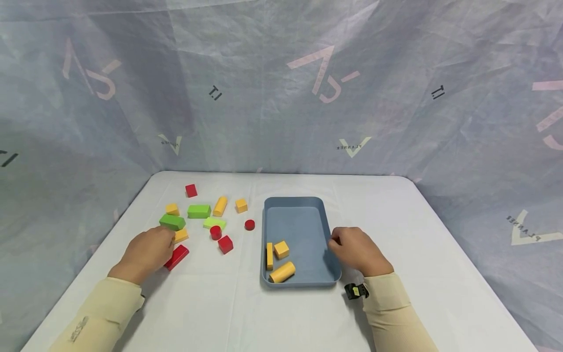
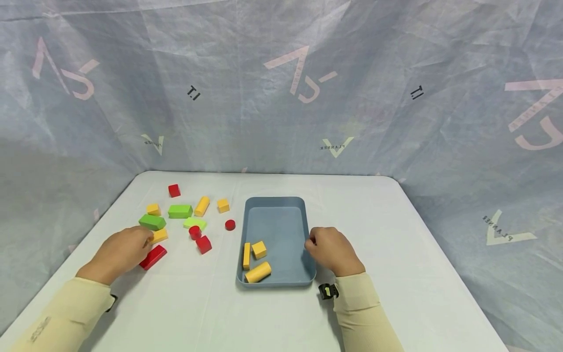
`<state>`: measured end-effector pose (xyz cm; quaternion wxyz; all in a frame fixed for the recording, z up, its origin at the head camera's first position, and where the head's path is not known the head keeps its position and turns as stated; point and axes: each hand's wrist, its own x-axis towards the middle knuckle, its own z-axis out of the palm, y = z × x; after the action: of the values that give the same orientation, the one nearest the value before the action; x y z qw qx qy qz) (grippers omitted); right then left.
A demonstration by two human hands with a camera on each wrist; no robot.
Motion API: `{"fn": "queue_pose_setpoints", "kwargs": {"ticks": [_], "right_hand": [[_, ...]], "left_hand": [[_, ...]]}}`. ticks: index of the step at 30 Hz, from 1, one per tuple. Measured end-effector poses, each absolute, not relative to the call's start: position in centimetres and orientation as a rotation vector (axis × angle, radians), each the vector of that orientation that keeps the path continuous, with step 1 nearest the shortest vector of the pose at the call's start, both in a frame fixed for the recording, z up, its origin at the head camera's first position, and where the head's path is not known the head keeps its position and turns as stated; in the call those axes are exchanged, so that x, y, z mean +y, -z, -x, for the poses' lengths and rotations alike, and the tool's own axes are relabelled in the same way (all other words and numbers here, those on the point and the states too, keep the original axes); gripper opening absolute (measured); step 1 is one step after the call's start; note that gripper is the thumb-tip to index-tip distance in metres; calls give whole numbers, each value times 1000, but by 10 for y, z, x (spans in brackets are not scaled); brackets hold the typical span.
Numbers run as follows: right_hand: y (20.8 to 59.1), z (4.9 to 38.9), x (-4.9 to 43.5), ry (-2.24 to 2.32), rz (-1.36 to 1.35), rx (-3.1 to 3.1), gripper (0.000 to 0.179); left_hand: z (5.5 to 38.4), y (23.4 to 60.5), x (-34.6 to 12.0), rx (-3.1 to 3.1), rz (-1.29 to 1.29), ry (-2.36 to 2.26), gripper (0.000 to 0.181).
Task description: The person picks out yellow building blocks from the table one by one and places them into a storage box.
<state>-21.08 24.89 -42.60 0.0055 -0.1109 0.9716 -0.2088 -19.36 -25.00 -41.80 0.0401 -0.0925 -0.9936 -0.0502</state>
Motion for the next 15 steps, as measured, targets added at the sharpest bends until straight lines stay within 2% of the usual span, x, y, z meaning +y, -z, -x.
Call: {"fn": "queue_pose_setpoints", "kwargs": {"ticks": [5, 11, 15], "right_hand": [[427, 211, 249, 653, 352, 3040, 22], [427, 211, 249, 655, 356, 3042, 22], [426, 211, 249, 661, 353, 3041, 22]], "left_hand": [[199, 422, -257, -2995, 282, 171, 5], [205, 426, -260, -3009, 259, 178, 22], [209, 425, -261, -3021, 233, 182, 16]]}}
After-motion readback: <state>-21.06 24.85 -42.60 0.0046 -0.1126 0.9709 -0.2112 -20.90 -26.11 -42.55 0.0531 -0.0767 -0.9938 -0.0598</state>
